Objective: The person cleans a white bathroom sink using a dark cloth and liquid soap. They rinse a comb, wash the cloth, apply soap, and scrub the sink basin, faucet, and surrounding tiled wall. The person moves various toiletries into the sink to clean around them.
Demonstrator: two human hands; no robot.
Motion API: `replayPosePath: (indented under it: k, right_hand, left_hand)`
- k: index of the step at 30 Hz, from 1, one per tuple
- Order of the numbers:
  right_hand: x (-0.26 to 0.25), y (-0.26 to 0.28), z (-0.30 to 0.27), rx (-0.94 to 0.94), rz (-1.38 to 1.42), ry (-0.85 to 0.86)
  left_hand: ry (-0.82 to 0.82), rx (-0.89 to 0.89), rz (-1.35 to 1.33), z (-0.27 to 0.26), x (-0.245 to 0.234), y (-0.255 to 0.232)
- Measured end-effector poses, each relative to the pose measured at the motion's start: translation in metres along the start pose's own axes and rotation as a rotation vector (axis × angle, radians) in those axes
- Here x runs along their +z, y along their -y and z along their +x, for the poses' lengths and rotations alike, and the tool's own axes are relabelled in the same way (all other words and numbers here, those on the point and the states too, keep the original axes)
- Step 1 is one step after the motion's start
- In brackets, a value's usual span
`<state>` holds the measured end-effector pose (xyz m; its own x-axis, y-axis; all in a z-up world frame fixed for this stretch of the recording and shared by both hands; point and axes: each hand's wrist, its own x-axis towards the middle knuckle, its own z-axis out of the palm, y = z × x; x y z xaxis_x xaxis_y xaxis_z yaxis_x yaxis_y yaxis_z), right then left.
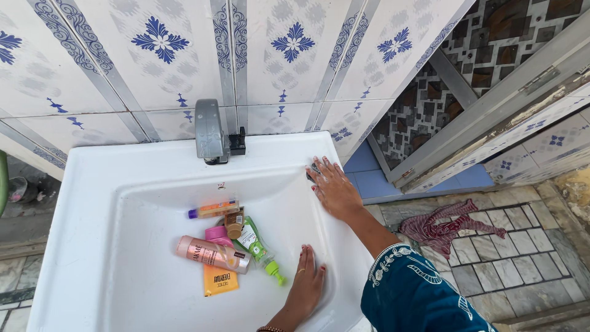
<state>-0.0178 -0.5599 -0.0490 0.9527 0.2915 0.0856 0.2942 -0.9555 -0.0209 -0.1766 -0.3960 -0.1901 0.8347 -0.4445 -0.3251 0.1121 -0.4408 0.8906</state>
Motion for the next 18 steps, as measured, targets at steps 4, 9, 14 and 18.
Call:
replayPosePath:
  k: [4, 9, 14, 18]
  right_hand:
    - [-0.01, 0.036, -0.043, -0.25, -0.163, 0.189]
    - [-0.026, 0.104, -0.108, -0.31, 0.066, 0.598]
    - [-0.042, 0.044, -0.07, 0.2, 0.198, 0.152]
    - [-0.034, 0.017, -0.064, 0.446, 0.279, 0.257]
  left_hand:
    - [-0.278, -0.375, -1.019, 0.049, -0.009, 0.054]
    - [-0.451, -0.119, -0.647, 0.053, -0.035, 0.121]
    - [-0.185, 0.152, 0.228, 0.023, 0.021, 0.105]
    - [-0.467, 0.666, 0.783, 0.009, 0.033, 0.051]
